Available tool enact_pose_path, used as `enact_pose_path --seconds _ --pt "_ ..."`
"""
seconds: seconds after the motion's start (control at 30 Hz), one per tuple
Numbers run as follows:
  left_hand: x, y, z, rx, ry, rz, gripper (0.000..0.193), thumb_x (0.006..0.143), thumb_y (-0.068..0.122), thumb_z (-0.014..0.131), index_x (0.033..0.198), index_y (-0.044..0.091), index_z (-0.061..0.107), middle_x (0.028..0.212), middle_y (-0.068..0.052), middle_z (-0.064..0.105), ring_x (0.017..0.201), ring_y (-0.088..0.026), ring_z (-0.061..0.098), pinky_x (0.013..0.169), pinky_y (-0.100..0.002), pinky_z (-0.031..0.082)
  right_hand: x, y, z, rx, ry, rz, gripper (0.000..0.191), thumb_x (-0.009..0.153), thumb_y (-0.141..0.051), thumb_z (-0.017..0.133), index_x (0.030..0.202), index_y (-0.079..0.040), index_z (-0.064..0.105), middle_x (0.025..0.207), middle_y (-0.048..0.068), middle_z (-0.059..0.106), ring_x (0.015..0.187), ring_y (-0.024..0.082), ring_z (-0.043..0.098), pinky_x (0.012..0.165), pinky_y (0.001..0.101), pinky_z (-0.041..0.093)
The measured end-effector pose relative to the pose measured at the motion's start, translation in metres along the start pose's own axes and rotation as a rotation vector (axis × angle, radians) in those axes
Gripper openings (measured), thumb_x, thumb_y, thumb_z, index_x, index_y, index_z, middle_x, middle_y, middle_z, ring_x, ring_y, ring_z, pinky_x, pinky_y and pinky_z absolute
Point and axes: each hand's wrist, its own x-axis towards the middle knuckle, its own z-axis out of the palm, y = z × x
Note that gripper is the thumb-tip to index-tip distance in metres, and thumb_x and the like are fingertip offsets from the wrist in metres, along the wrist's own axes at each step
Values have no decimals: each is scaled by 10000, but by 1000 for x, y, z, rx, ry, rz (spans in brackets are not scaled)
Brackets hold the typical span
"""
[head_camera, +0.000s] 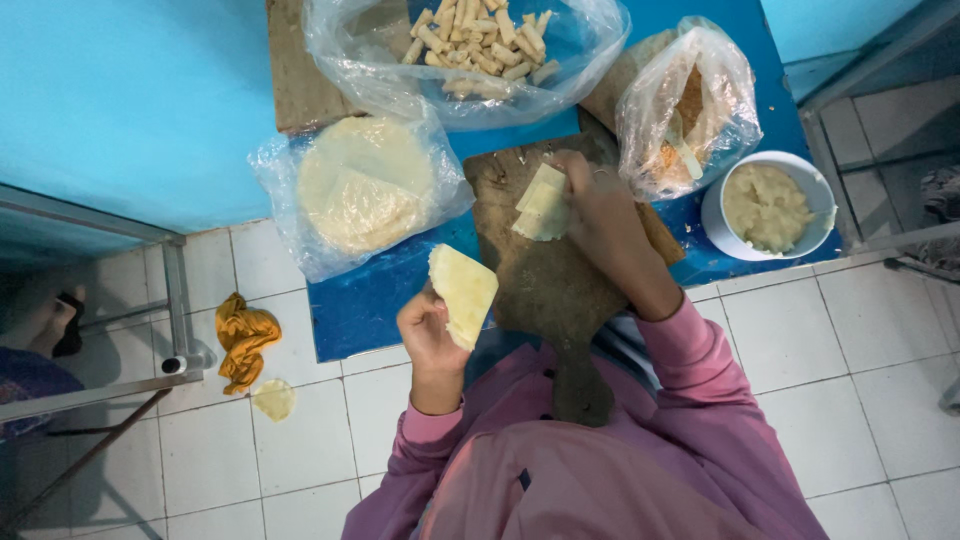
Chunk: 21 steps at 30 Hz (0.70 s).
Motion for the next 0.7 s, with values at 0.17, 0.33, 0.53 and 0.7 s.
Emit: enact_pose_path --seconds 0.17,0.33,0.53,0.7 --pt "0 -1 1 5 15 -7 578 775 0 508 1348 -79 531 1261 -235 673 1159 -370 673 1049 -478 524 2 1 3 -24 85 5 353 975 34 586 1305 -66 511 964 228 633 919 452 616 787 545 471" --pt "-3 -9 11 125 25 30 656 764 17 514 1416 -56 481 1297 -215 642 1187 -354 642 1042 -459 515 9 -6 -6 -28 119 -5 416 907 46 587 1310 -40 526 1003 225 646 932 449 628 810 527 492" --pt "-8 -33 32 504 -90 254 588 788 -47 539 1371 0 479 1237 -128 624 1163 -231 621 1023 -348 492 -37 -57 -20 488 63 -38 382 882 -48 791 1219 -92 619 1073 76 728 918 197 732 791 325 576" --pt "-17 -44 47 798 -124 273 359 881 -99 556 1203 45 486 1129 -101 631 998 -163 626 816 -308 518 -67 -94 -10 520 141 -22 482 810 -147 895 1204 -55 633 1061 80 735 907 171 748 793 290 593"
